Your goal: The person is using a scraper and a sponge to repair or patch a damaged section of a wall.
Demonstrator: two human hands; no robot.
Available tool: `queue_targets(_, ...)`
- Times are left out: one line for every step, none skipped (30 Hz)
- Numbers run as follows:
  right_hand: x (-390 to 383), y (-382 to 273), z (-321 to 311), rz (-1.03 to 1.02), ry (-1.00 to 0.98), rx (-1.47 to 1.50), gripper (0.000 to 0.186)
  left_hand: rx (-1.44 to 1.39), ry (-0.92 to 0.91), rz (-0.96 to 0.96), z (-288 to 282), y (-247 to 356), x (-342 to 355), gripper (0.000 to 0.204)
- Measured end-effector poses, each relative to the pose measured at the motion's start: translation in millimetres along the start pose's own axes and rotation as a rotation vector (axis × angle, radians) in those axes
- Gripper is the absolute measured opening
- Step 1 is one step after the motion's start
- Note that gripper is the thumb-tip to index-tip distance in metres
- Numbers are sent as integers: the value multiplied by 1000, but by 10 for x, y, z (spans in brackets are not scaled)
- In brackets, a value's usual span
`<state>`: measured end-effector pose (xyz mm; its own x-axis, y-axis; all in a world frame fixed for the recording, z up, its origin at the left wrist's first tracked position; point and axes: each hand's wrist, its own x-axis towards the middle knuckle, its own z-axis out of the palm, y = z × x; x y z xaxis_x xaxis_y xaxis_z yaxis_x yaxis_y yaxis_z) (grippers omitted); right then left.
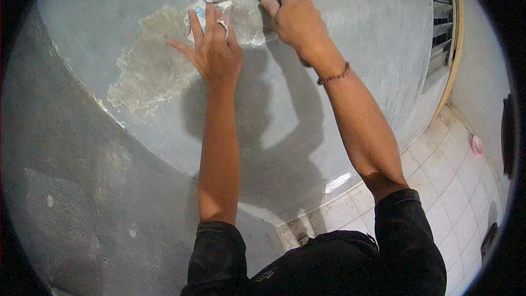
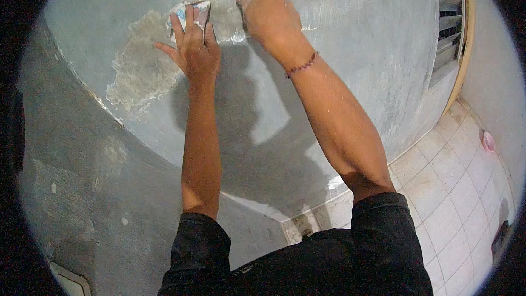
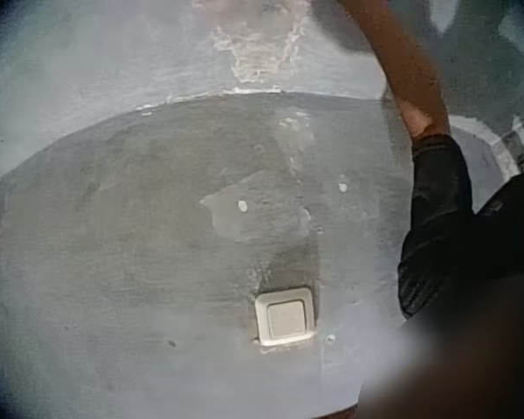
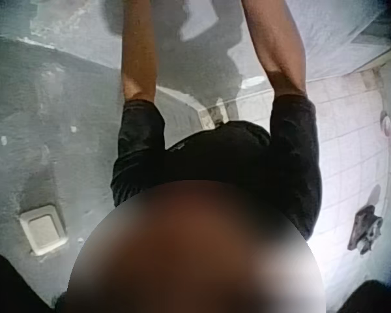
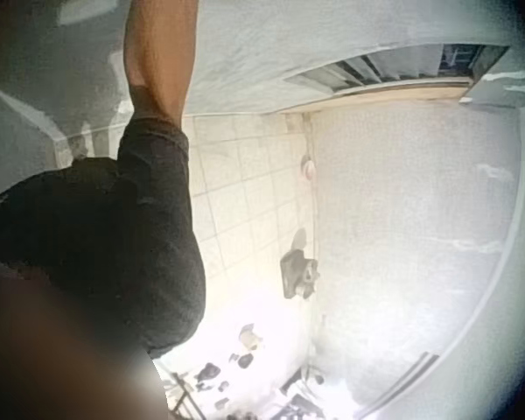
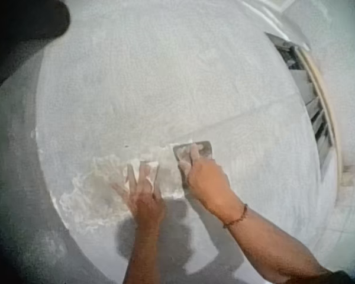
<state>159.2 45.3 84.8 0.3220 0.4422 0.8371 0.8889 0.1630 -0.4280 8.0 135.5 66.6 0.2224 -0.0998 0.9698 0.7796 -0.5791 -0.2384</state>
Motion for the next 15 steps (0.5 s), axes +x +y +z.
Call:
queue_targets(19,9,-23,-2,12,-1,50,-2,10,7,0,22,8,23)
queue_targets(40,22,-41,-12,-11,-2,49,9,-16,1,-15,45,-6,25)
queue_targets(66,32,-58,-22,-35,-4,49,21,-43,-6,-15,64,5,27)
queue_targets(62,18,-44,-20,-34,1,49,24,-45,-2,-24,64,7,27)
queue_targets(63,-6,-18,-1,-6,43,52,15,-8,9,-34,58,15,29)
queue_targets(65,-23,-4,18,22,85,56,6,28,20,-42,59,23,31)
queue_targets(63,-26,2,16,30,88,56,7,35,26,-29,75,19,31)
queue_targets(48,-27,4,21,13,93,57,22,9,3,-29,101,-4,33)
queue_targets(47,-21,-7,24,-3,97,58,36,-16,-21,-33,122,-20,35)
queue_targets(63,-1,-51,17,4,93,58,33,-5,-22,-28,153,-46,35)
queue_targets(90,25,-100,50,-48,94,57,33,-30,-38,-19,188,-71,34)
queue_targets(113,57,-152,83,-100,91,56,31,-54,-55,12,229,-78,35)
queue_targets(83,72,-193,70,-100,94,56,40,-44,-60,5,202,-94,35)
queue_targets(32,124,-243,63,-52,205,55,106,-38,-82,-12,146,-77,37)
queue_targets(-51,201,-295,56,-7,314,54,170,-31,-107,-7,93,-49,40)
